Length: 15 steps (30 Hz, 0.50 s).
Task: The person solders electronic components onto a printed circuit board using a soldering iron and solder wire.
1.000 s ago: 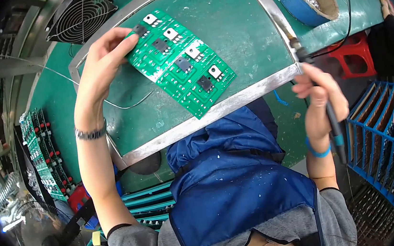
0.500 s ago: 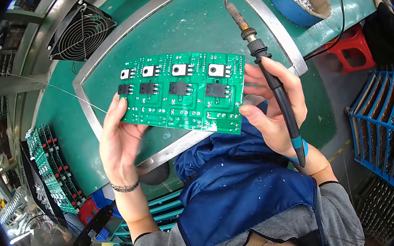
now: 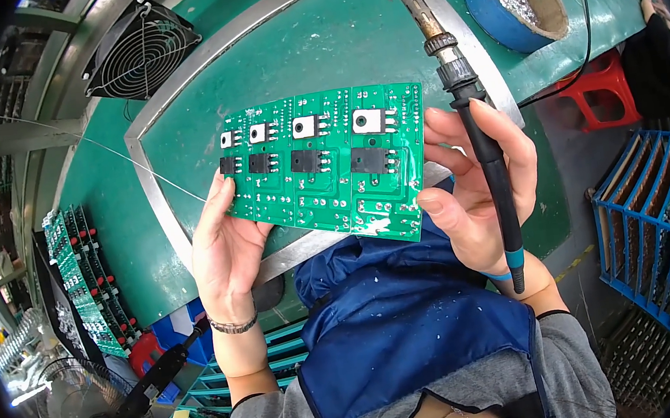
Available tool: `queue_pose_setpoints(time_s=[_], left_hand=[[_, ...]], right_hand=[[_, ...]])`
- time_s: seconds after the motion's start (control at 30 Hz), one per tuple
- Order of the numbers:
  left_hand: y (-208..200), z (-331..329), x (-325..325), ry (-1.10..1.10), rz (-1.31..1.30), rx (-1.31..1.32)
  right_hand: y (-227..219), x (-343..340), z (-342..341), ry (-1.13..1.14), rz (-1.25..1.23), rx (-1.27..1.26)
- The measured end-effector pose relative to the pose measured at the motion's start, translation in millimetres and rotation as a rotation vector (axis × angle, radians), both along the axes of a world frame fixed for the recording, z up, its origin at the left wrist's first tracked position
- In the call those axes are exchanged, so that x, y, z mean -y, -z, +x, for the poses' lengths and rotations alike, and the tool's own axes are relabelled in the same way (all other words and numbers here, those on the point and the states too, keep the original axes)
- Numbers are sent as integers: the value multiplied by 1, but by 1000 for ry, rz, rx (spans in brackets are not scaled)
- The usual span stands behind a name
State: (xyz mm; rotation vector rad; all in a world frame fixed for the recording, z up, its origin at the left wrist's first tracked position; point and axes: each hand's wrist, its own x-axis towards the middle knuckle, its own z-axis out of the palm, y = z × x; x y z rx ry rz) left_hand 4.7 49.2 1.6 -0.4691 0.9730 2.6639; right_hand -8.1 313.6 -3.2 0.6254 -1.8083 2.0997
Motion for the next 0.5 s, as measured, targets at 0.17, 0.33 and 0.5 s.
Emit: queue_pose_setpoints(time_s=[0.17, 0.33, 0.5], left_hand=[[-6, 2, -6, -51, -56, -2], [-12, 8, -7, -81, -81, -20], [-17, 12, -6, -118, -79, -8]], right_hand=[[-1, -3, 0, -33, -11, -31], [0, -5, 2, -56, -15, -6], [0, -5, 1, -69, -56, 40]])
